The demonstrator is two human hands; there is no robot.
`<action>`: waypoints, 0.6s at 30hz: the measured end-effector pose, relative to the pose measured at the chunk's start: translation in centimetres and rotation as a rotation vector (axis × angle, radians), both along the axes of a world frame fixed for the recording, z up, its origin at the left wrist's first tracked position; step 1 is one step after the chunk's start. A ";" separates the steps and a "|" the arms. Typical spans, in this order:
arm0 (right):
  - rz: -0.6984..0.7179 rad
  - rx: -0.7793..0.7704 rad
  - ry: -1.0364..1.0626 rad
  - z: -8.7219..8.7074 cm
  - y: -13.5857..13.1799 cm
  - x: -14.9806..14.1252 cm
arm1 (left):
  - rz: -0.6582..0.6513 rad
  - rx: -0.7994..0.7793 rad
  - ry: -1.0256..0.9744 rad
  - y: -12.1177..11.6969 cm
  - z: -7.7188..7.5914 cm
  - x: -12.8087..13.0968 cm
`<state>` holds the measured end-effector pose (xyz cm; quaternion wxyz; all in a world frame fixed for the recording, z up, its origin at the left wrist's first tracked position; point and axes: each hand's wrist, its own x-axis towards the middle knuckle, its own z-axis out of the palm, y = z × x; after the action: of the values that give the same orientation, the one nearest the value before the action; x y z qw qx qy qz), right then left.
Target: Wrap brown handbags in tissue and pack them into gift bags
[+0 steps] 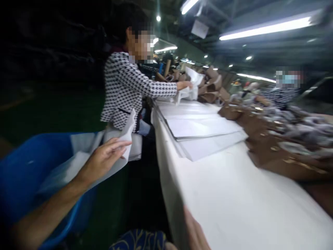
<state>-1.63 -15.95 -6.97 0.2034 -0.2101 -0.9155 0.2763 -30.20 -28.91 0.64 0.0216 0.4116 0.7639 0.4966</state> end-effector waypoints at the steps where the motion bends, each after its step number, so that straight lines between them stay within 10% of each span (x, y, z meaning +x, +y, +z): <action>1: -0.006 0.023 0.027 0.6 -0.5 -0.3 | -0.119 0.065 -0.020 1.5 1.3 2.2; 7: -0.240 -0.445 0.467 4.5 -1.0 -4.2 | -0.754 0.173 -0.203 10.9 6.1 14.8; 11: -0.509 -0.583 0.714 5.4 4.2 0.7 | -1.097 0.216 -0.185 15.5 7.3 19.7; 14: -0.710 -0.632 0.791 5.2 10.2 7.7 | -1.081 0.136 0.107 17.7 5.3 20.4; 18: -0.939 -0.650 0.762 4.3 17.4 17.6 | -1.075 -0.022 0.548 19.9 -1.1 19.7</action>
<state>15.94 1.48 -2.68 0.5361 -0.5234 -0.4624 0.4742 -10.54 -9.00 -0.41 0.0761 0.8529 0.4313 0.2841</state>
